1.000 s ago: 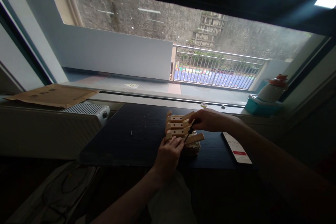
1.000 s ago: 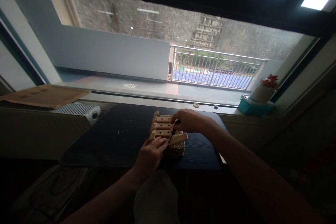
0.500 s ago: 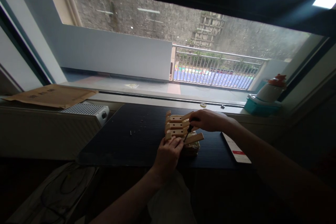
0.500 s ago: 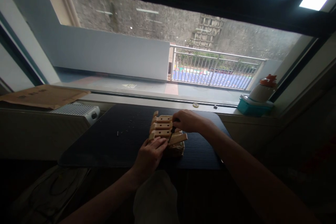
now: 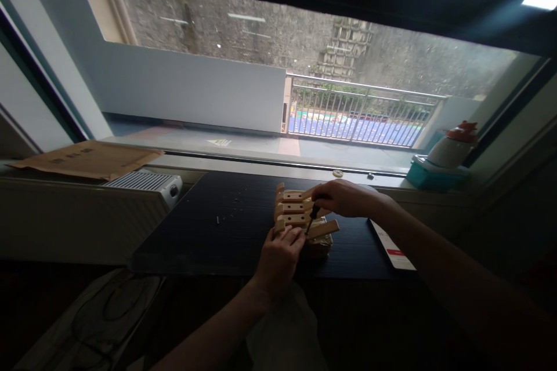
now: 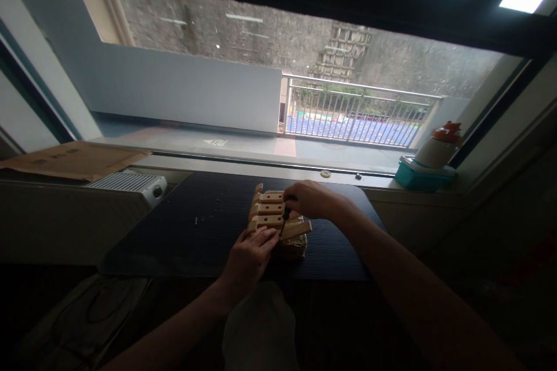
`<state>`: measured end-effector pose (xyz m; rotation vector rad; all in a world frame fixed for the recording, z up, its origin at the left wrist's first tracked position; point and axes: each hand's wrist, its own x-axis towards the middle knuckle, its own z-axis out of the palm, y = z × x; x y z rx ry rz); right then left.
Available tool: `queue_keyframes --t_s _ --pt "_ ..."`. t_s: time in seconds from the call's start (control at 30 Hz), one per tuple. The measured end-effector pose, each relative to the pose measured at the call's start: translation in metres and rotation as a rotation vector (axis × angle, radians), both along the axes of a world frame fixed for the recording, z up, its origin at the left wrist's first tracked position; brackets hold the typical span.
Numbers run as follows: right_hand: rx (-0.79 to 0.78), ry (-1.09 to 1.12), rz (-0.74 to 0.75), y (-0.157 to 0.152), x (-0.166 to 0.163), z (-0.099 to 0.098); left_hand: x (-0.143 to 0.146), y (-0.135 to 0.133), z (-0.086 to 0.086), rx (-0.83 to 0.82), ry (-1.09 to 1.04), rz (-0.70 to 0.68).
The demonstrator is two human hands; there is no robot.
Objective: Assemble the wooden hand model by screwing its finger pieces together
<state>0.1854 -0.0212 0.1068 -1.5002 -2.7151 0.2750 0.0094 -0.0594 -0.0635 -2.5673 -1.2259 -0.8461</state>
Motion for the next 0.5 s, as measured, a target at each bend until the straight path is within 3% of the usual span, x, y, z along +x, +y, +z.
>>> queue_keyframes --t_s 0.2,0.5 --pt "-0.017 0.017 -0.038 -0.0009 0.0028 0.0 0.0001 0.0002 0.0005 -0.01 -0.001 0.004" --pt "-0.082 0.106 0.054 0.0026 0.0083 0.0004 -0.0007 -0.0005 0.0009 -0.005 0.005 0.001"
